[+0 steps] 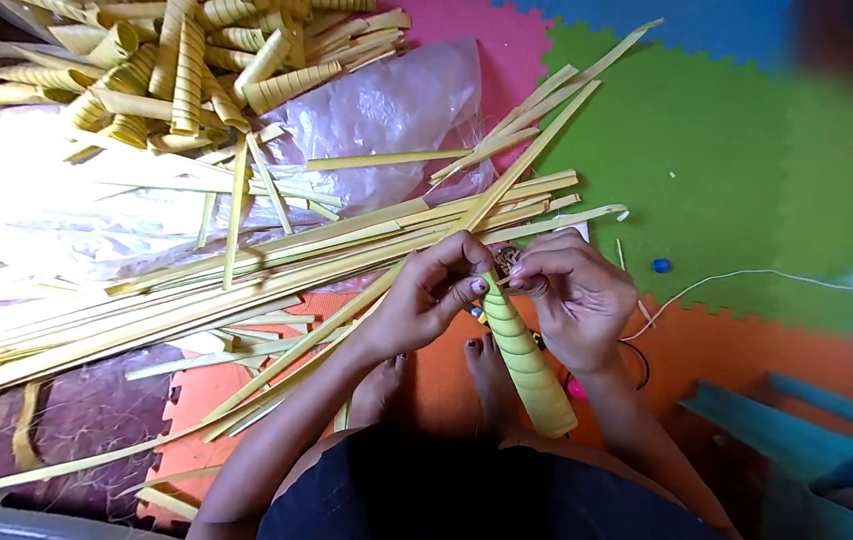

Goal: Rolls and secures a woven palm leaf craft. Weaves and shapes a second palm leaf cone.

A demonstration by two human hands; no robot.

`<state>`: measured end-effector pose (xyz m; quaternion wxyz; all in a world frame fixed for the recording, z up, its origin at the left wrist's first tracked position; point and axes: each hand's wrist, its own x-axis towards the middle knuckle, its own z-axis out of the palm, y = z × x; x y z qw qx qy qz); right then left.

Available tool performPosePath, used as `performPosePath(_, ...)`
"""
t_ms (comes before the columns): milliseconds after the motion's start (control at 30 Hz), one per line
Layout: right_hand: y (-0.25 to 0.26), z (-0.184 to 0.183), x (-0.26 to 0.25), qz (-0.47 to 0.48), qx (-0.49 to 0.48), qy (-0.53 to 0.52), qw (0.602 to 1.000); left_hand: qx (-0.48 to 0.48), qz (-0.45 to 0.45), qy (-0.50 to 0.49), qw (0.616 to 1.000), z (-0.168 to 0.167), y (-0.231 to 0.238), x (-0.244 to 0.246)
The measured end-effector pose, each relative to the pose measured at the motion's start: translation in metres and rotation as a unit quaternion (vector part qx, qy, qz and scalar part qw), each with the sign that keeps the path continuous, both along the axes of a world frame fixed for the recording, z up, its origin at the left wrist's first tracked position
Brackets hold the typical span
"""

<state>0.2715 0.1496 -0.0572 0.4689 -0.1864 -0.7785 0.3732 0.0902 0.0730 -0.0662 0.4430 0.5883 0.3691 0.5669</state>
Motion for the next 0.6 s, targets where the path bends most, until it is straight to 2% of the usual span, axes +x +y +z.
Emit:
performPosePath(233, -0.010, 0.013, 0.000, -0.015, 0.037, -0.058, 0.998, 0.014, 0.010, -0.004, 1.000, 0.007, -0.005, 0.003)
performPosePath(367, -0.013, 0.016, -0.001, -0.030, 0.077, -0.065, 0.994, 0.002, 0.042, 0.003, 0.999, 0.014, -0.006, 0.009)
performPosePath(500, -0.010, 0.017, -0.003, -0.016, 0.078, -0.057, 0.995, -0.016, 0.058, 0.007, 0.998, 0.019, -0.004, 0.012)
performPosePath(600, 0.001, 0.014, 0.001, 0.004, 0.064, -0.085, 0.994, -0.065, 0.058, 0.065, 0.994, 0.011, -0.006, 0.001)
